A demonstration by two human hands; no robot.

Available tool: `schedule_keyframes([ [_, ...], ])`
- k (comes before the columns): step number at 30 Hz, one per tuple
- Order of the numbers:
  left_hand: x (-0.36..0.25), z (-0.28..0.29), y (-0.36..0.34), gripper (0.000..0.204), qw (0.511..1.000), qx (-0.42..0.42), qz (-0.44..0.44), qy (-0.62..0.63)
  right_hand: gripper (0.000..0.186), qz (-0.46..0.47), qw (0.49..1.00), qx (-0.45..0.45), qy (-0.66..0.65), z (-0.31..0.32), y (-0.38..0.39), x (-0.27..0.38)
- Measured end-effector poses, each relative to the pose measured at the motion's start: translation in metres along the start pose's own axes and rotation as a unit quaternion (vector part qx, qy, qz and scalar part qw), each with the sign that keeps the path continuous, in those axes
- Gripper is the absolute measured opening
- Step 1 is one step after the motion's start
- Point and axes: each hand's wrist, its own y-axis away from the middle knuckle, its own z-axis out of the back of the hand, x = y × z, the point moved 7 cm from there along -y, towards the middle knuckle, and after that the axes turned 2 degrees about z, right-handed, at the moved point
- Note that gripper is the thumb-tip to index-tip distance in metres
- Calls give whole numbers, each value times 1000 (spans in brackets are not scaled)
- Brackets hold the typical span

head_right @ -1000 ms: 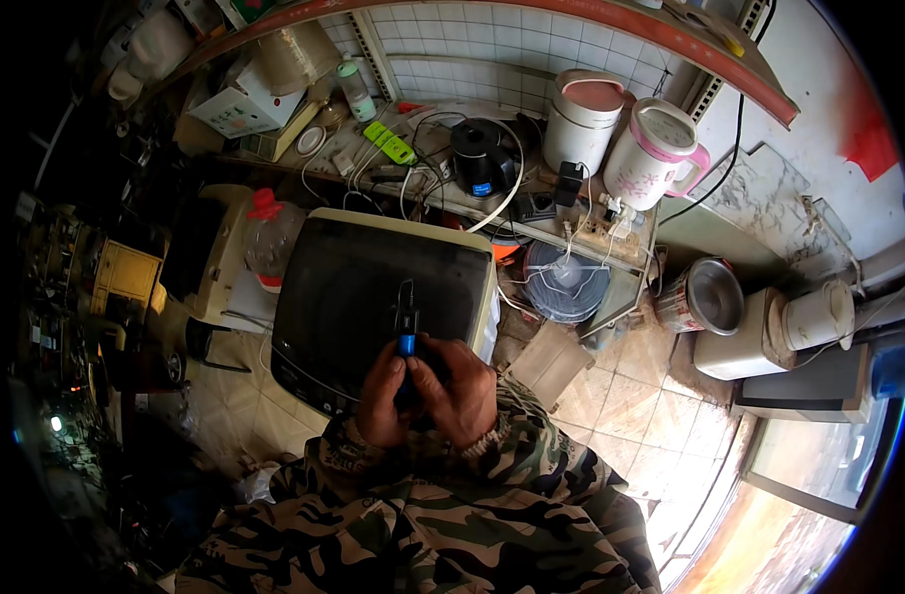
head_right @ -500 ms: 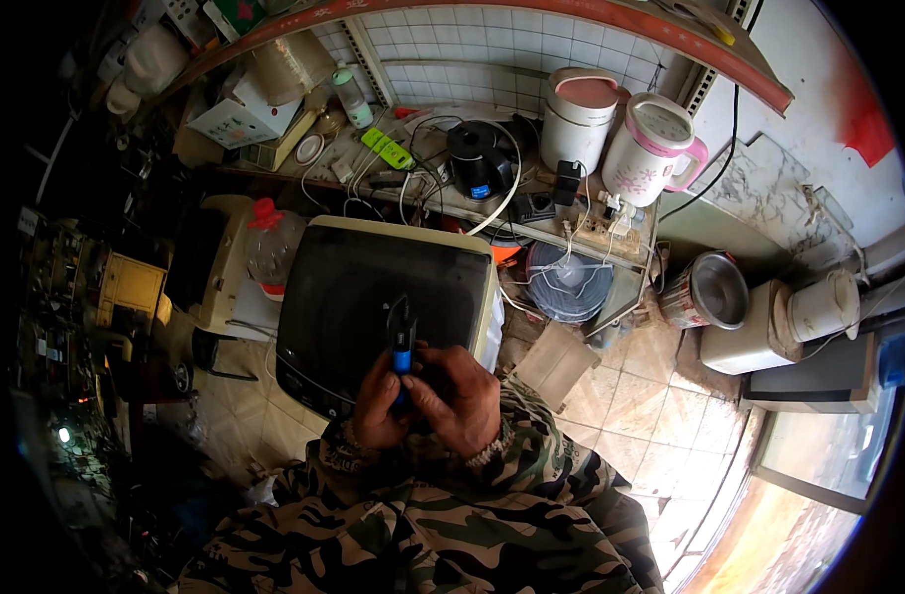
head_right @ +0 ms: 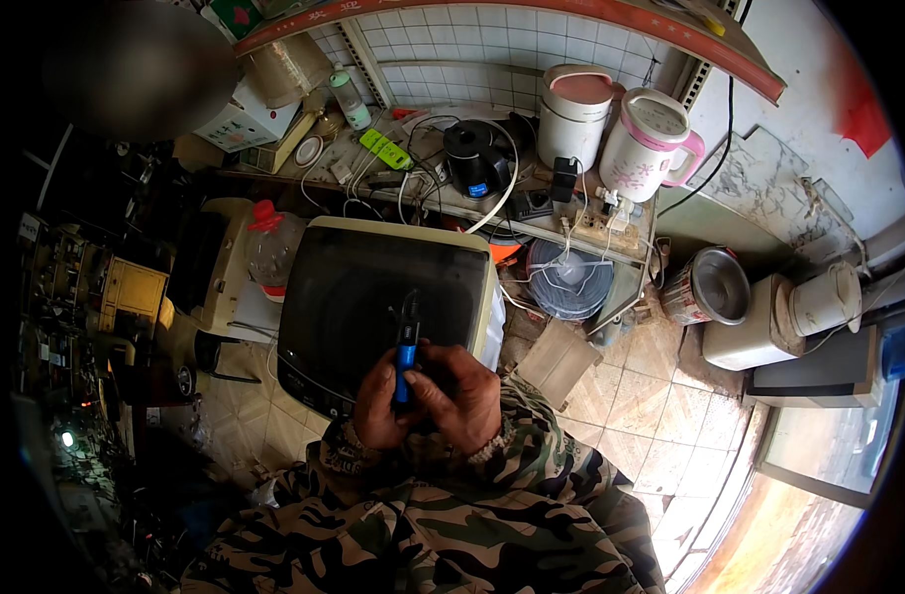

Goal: The person picks up a small blue cylindrical object and uses a multimeter to test its electrical properties. They connect the multimeter probes to the object's terminals and observe the readings on the multimeter display.

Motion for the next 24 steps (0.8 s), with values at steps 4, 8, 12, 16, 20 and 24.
schedule_keyframes([
  [4,-3,-6,1,63,999,22,-28,-11,30,-5,1000,1,-21,0,4,3],
  [8,-2,-9,2,57,999,8,-14,-39,28,14,1000,-7,-16,3,4,6],
  [12,0,-12,4,48,1000,-1,20,-1,26,-17,998,-7,-66,5,2,-2],
  [16,7,-10,3,45,997,-11,49,62,24,-47,995,-1,-85,5,2,-6],
  [20,12,-9,1,46,987,16,44,152,24,-75,988,7,-136,4,5,-7],
  [24,15,-8,-2,43,981,36,32,189,26,-52,993,18,-105,6,3,-6],
])
